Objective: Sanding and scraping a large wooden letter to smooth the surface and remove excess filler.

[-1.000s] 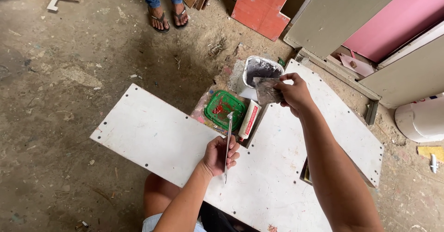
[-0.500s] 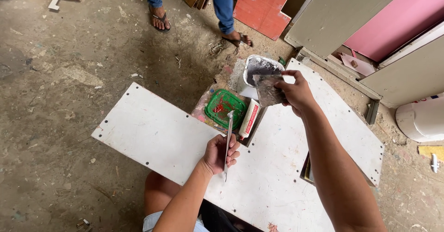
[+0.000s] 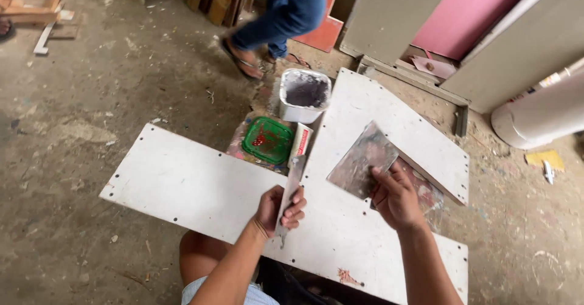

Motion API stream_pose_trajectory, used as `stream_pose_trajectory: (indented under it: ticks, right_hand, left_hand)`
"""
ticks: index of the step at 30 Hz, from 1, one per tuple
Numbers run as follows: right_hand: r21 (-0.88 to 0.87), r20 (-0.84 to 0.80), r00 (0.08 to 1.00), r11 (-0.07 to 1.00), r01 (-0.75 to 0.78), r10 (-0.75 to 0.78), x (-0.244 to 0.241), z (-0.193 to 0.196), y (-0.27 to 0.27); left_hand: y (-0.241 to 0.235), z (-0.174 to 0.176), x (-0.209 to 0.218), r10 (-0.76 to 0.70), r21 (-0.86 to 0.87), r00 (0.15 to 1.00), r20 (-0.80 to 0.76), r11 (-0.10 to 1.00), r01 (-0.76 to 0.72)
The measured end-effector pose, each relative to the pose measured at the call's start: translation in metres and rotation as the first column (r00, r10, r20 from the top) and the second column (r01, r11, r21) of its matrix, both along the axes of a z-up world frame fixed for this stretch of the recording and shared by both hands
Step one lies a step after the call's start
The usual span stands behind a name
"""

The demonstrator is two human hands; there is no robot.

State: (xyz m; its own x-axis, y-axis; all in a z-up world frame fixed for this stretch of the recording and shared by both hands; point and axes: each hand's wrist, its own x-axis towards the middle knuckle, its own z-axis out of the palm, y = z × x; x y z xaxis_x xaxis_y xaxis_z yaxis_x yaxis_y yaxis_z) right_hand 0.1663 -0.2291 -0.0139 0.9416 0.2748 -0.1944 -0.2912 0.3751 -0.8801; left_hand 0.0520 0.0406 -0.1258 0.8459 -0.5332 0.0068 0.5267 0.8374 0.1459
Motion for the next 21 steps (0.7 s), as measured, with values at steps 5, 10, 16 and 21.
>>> stream_pose_trajectory:
  ticks: [5, 10, 16, 21]
  right_hand:
    - [0.035, 0.041, 0.999, 0.999, -0.036, 0.035, -0.050, 0.038, -0.019]
    - [0.041, 0.143, 0.988, 0.997, -0.059, 0.053, -0.069, 0.057, -0.047]
    - [0.060, 0.181, 0.983, 0.997, -0.048, 0.037, -0.098, 0.071, -0.070]
    - [0.039, 0.208, 0.977, 0.998, -0.049, 0.040, -0.114, 0.080, -0.092]
  left_hand:
    - [-0.061, 0.110, -0.028, -0.208, -0.224, 0.967, 0.146, 0.945, 0.238]
    - [-0.107, 0.153, -0.048, -0.315, -0.195, 0.943, 0.107, 0.923, 0.330]
    - [-0.139, 0.153, -0.067, -0.372, -0.143, 0.926, 0.071, 0.915, 0.378]
    - [-0.150, 0.159, -0.079, -0.347, -0.075, 0.932, 0.106, 0.932, 0.355]
